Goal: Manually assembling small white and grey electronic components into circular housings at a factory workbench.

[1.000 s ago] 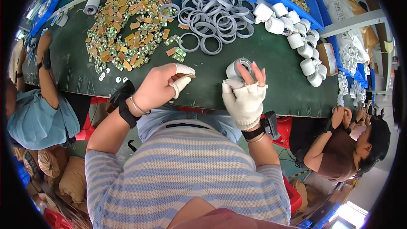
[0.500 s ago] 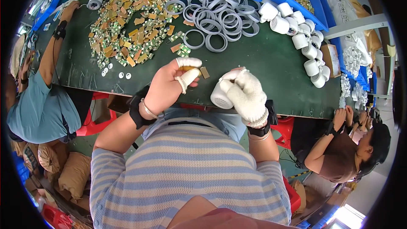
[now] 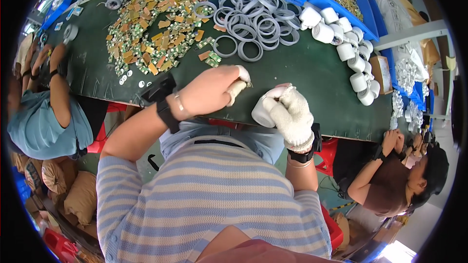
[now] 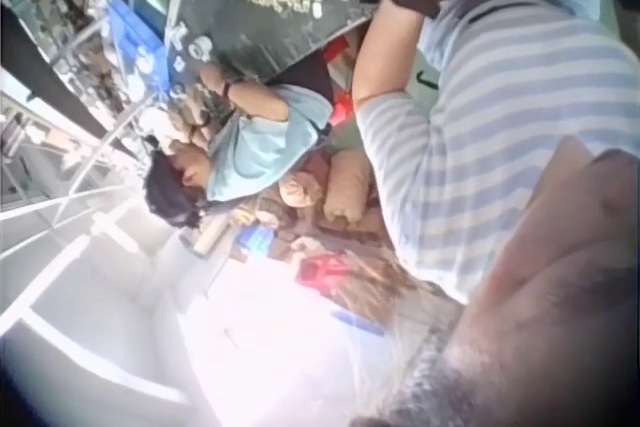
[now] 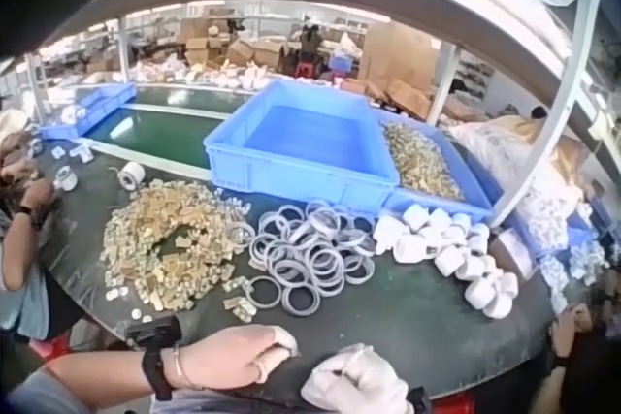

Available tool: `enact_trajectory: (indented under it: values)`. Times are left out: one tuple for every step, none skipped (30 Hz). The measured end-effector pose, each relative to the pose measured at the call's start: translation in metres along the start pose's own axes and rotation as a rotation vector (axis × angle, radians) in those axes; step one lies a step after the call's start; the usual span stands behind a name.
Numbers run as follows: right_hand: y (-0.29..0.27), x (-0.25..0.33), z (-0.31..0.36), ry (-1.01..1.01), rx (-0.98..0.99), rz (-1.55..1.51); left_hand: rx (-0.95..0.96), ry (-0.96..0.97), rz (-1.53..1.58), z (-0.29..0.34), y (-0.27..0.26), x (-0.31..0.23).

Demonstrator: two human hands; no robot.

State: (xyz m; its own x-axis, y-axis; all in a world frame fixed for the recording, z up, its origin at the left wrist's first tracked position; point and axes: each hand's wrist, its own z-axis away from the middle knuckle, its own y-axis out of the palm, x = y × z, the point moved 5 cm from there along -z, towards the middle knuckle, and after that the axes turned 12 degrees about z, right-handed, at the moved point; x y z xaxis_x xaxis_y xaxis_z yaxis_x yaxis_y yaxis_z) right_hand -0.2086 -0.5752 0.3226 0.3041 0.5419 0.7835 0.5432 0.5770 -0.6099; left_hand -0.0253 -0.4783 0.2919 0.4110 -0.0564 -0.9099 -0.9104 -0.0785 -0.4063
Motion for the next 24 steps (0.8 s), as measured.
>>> enact_trajectory:
  values:
    - [0.0, 0.007, 0.003, -0.113, 0.008, 0.035, 0.016, 0.001, 0.003, 0.006, 0.003, -0.005]
    - [0.001, 0.008, 0.006, -0.119, 0.035, 0.035, 0.002, -0.016, 0.157, 0.014, 0.007, -0.008]
    - [-0.001, 0.011, 0.007, -0.107, 0.03, 0.032, -0.012, -0.034, 0.31, 0.022, 0.01, -0.012]
    - [-0.001, 0.019, 0.003, -0.153, 0.057, 0.1, 0.006, -0.185, 0.45, 0.029, 0.012, -0.014]
    - [0.0, 0.024, 0.001, -0.2, 0.085, 0.167, 0.013, -0.189, 0.449, 0.034, 0.018, -0.017]
    - [0.004, 0.018, 0.003, -0.204, 0.059, 0.113, -0.028, -0.157, 0.533, 0.038, 0.021, -0.022]
    - [0.004, 0.018, 0.001, -0.2, 0.061, 0.111, -0.074, -0.125, 0.621, 0.04, 0.02, -0.023]
    - [0.004, 0.019, 0.0, -0.216, 0.068, 0.1, -0.075, -0.129, 0.623, 0.041, 0.019, -0.022]
    - [0.004, 0.021, -0.002, -0.232, 0.074, 0.089, -0.093, -0.184, 0.598, 0.042, 0.017, -0.019]
    - [0.005, 0.021, -0.001, -0.235, 0.075, 0.087, -0.112, -0.237, 0.569, 0.044, 0.016, -0.016]
    - [0.006, 0.02, 0.0, -0.222, 0.082, 0.071, -0.131, -0.289, 0.54, 0.046, 0.016, -0.014]
    - [0.007, 0.02, 0.001, -0.209, 0.089, 0.056, -0.134, -0.29, 0.539, 0.048, 0.018, -0.012]
    - [0.007, 0.021, 0.0, -0.21, 0.091, 0.056, -0.157, -0.232, 0.544, 0.05, 0.02, -0.011]
    - [0.009, 0.023, -0.001, -0.236, 0.093, 0.088, -0.18, -0.173, 0.55, 0.052, 0.02, -0.012]
    - [0.01, 0.025, -0.001, -0.262, 0.095, 0.12, -0.18, -0.174, 0.551, 0.053, 0.019, -0.012]
    - [0.01, 0.026, -0.001, -0.261, 0.096, 0.121, -0.113, -0.224, 0.635, 0.053, 0.022, -0.012]
    - [0.011, 0.026, -0.001, -0.248, 0.104, 0.124, -0.045, -0.274, 0.718, 0.054, 0.025, -0.012]
    - [0.012, 0.026, -0.001, -0.234, 0.113, 0.128, -0.044, -0.274, 0.72, 0.053, 0.024, -0.015]
    - [0.011, 0.025, -0.002, -0.234, 0.113, 0.13, -0.06, -0.325, 0.672, 0.053, 0.022, -0.015]
    - [0.01, 0.023, -0.001, -0.27, 0.105, 0.129, -0.075, -0.377, 0.624, 0.053, 0.021, -0.014]
    - [0.01, 0.023, -0.001, -0.305, 0.097, 0.129, -0.075, -0.376, 0.625, 0.054, 0.02, -0.013]
    - [0.01, 0.023, -0.001, -0.304, 0.098, 0.129, -0.076, -0.375, 0.62, 0.055, 0.02, -0.013]
    - [0.011, 0.024, -0.001, -0.293, 0.112, 0.126, -0.077, -0.375, 0.616, 0.055, 0.02, -0.012]
    - [0.012, 0.024, -0.002, -0.282, 0.126, 0.123, -0.077, -0.376, 0.617, 0.056, 0.021, -0.011]
